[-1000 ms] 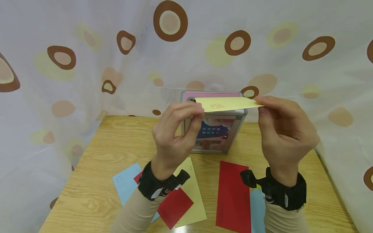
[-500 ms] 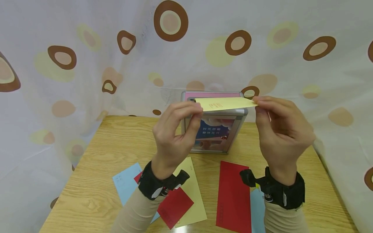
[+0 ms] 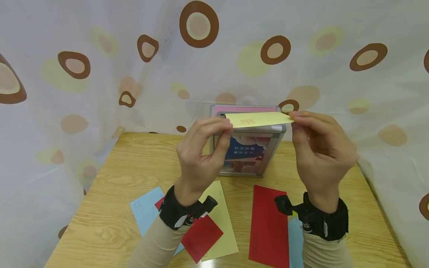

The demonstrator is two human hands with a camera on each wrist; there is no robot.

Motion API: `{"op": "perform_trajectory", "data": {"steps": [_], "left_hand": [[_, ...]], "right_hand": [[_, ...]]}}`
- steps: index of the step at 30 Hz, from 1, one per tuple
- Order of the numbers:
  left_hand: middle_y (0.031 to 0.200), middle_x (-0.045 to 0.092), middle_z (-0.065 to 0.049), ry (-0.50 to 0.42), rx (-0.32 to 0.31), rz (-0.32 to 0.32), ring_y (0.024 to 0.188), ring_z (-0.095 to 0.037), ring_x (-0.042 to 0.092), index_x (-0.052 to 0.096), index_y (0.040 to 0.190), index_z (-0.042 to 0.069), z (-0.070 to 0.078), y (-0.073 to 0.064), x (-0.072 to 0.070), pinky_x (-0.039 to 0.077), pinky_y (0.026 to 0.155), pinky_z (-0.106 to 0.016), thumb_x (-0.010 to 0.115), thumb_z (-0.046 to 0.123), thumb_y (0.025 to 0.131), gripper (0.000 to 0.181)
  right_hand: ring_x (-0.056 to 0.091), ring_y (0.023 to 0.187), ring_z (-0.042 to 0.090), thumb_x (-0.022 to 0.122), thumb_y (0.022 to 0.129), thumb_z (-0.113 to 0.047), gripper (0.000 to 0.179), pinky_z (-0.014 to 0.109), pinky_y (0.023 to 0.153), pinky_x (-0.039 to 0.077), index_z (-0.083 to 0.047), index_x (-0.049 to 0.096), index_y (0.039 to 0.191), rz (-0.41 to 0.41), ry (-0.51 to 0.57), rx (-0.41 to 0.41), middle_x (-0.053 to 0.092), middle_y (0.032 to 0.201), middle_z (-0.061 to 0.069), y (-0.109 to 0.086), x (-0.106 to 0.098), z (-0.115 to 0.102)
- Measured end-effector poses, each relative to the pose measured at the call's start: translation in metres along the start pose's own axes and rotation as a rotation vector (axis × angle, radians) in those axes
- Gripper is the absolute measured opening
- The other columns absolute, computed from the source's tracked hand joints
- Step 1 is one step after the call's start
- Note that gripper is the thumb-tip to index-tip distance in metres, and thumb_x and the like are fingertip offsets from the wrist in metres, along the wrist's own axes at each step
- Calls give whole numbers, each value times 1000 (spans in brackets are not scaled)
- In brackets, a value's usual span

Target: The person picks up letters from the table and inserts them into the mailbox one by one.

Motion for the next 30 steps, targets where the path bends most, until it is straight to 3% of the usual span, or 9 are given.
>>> {"op": "perform_trajectory", "data": {"steps": [10, 19, 30], "left_hand": [[91, 68, -18, 27, -28, -23, 89, -22, 65, 68, 95, -4, -8, -3, 4, 58, 74, -33, 68, -4, 85, 9], [92, 68, -16, 54, -55, -36, 88, -21, 64, 68, 96, -3, -13, -6, 6, 57, 72, -32, 67, -3, 86, 10], [91, 68, -16, 46, -69, -37, 86, -20, 64, 68, 95, -4, -16, -8, 7, 57, 69, -34, 66, -4, 86, 9]], "right_hand": [[66, 84, 30, 63, 77, 18, 8, 24, 78, 57, 22, 64, 84, -44, -72, 33, 69, 89, 28, 0, 0, 6], [64, 86, 32, 63, 77, 20, 9, 28, 86, 56, 23, 64, 85, -73, -41, 66, 67, 92, 28, 0, -1, 12], [63, 82, 29, 63, 77, 19, 10, 20, 73, 54, 21, 66, 86, -71, -125, 64, 66, 90, 26, -3, 0, 13]]}}
Point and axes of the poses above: each hand's wrist, its own y-axis towards the middle knuckle, its own x-axis out of the palm, z = x × y, the point moved 9 cm from there along y, towards the middle knuckle
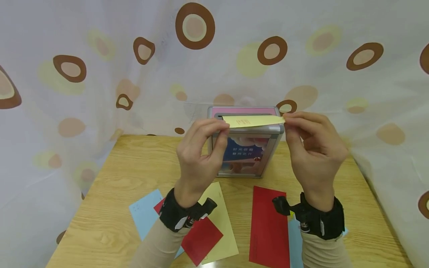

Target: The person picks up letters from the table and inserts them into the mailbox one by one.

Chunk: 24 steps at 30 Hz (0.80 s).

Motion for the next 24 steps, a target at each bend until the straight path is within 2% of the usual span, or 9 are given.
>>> {"op": "perform_trajectory", "data": {"steps": [7, 14, 18, 24], "left_hand": [[91, 69, -17, 14, -3, 7, 90, -22, 66, 68, 95, -4, -1, 0, 0, 58, 77, -34, 66, -4, 86, 10], [92, 70, -17, 27, -22, 16, 91, -23, 67, 69, 97, -4, -5, -2, -2, 59, 78, -35, 67, -5, 85, 12], [94, 69, -18, 20, -31, 18, 90, -22, 67, 70, 101, -5, -8, -3, -2, 58, 73, -34, 66, -5, 87, 14], [97, 69, -19, 27, -62, 2, 72, -17, 64, 70, 105, -5, -12, -5, -2, 56, 62, -30, 62, -4, 90, 17]], "right_hand": [[62, 82, 26, 64, 78, 17, 11, 19, 73, 55, 18, 68, 88, -11, -61, 4, 61, 92, 26, -3, -1, 6], [62, 89, 32, 63, 78, 18, 10, 25, 84, 56, 20, 66, 88, -35, 4, 18, 61, 93, 25, -6, 0, 16], [62, 90, 33, 63, 79, 19, 10, 28, 88, 55, 20, 66, 88, -39, -12, 17, 61, 94, 26, -7, 0, 18], [63, 86, 30, 64, 80, 16, 12, 26, 86, 56, 16, 69, 91, -41, -87, 35, 63, 92, 25, -8, 0, 21]]}}
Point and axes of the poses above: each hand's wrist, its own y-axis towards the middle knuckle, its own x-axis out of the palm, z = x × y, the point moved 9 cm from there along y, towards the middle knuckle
